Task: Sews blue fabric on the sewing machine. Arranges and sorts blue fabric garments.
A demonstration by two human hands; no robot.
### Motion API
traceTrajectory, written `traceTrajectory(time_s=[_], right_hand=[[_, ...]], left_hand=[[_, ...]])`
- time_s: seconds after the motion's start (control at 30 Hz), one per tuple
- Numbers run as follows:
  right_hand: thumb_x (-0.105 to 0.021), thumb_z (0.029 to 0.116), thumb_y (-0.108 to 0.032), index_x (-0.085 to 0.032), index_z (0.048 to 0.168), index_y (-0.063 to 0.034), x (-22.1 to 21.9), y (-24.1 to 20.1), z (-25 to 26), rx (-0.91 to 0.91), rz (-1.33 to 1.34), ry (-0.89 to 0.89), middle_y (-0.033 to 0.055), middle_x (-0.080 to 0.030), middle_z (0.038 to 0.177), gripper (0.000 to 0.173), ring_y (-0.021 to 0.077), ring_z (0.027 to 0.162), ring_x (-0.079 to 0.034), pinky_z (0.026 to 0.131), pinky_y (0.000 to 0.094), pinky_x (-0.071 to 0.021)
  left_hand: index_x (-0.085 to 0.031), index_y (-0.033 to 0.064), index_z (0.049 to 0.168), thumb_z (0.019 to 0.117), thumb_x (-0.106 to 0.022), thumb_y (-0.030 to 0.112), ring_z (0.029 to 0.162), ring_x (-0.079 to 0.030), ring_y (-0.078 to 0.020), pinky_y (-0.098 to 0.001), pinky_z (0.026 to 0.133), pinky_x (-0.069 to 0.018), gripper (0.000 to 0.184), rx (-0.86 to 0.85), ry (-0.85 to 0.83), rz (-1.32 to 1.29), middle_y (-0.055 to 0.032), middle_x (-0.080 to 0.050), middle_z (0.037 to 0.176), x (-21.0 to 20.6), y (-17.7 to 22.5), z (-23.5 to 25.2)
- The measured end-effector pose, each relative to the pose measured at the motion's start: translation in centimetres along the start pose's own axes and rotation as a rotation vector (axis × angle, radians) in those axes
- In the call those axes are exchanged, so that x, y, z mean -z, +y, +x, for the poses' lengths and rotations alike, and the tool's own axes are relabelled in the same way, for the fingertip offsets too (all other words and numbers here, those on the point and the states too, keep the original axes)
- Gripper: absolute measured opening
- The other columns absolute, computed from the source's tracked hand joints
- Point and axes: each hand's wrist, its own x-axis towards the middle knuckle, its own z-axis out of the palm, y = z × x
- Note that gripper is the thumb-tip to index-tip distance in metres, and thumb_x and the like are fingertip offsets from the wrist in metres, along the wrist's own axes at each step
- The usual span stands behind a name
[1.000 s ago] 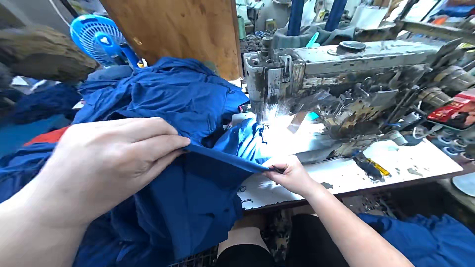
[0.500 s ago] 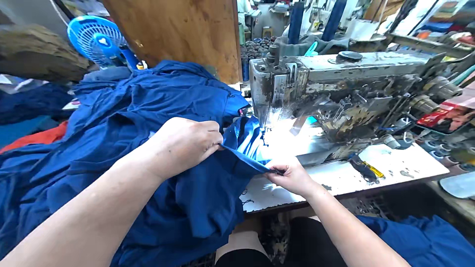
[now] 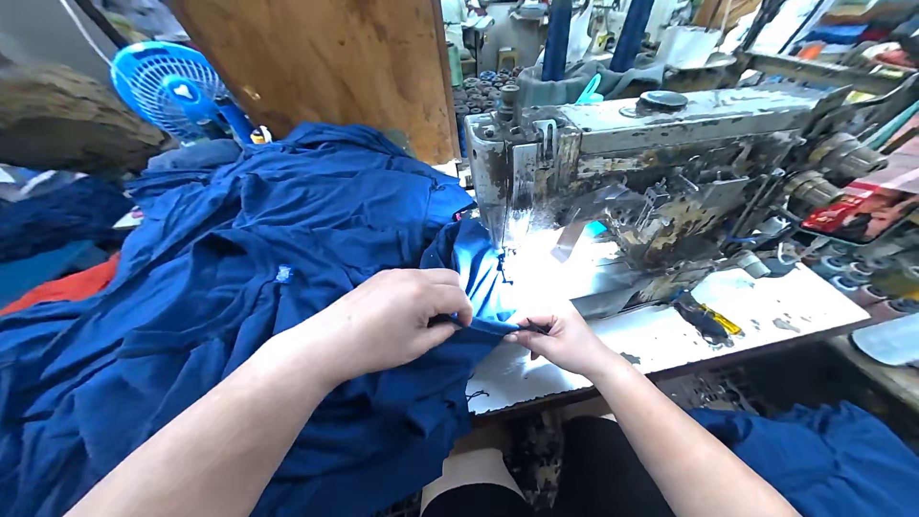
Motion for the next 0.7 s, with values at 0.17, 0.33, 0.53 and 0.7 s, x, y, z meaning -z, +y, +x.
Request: traceTrajectory(time_s=[0.17, 0.33, 0.53, 0.7], right_hand=[[-0.07, 0.0944, -0.016, -0.076, 0.092, -0.0033, -0.1, 0.1, 0.0, 0.02, -0.042, -0.019, -0.0015, -0.071, 0.081, 0.014, -0.0027, 0.067, -0.063, 0.062, 0.0163, -0.055], [-0.07, 0.0942, -0.017, -0.076, 0.09, -0.0033, 0.0, 0.7, -0.2, 0.074, -0.071, -0.019, 0.0002, -0.071, 0.082, 0.016, -0.0012, 0.068, -0.062, 0.062, 0.0175, -0.0541], [-0.07, 0.0947, -0.02, -0.077, 0.088, -0.0046, -0.1, 0.6, 0.0, 0.046, -0.105, -0.008, -0.0013, -0.07, 0.079, 0.018, -0.0025, 0.067, -0.061, 0.063, 0.0169, -0.0534], [-0.07, 0.0947, -0.02, -0.077, 0.089, -0.0047, -0.1, 0.6, 0.0, 0.049, -0.094, -0.002, -0.0008, -0.07, 0.08, 0.017, -0.0018, 0.069, -0.062, 0.065, 0.0176, -0.0544]], left_hand=[[-0.067, 0.0178, 0.072, 0.087, -0.063, 0.023, 0.066, -0.064, -0.0157, -0.0419, 0.056, -0.0505, 0.016, -0.01, -0.028, 0.32, 0.0045, -0.06, 0.07, 0.6, -1.5, 1.0], [-0.06, 0.021, 0.075, 0.0886, -0.064, 0.028, 0.069, -0.053, 0.002, -0.0212, 0.067, -0.0454, 0.016, -0.012, -0.1, -0.037, 0.0137, -0.054, 0.069, -1.1, -0.8, 1.5], [-0.067, 0.016, 0.073, 0.0889, -0.062, 0.02, 0.062, -0.062, -0.0168, -0.0439, 0.062, -0.047, 0.017, -0.077, -0.072, 0.339, 0.0032, -0.061, 0.065, 0.1, -2.5, 1.7], [-0.071, 0.0174, 0.076, 0.0865, -0.063, 0.021, 0.081, -0.067, -0.0176, -0.0491, 0.085, -0.05, 0.013, -0.05, -0.074, 0.304, 0.0032, -0.068, 0.076, 0.0, -3.1, 1.5]])
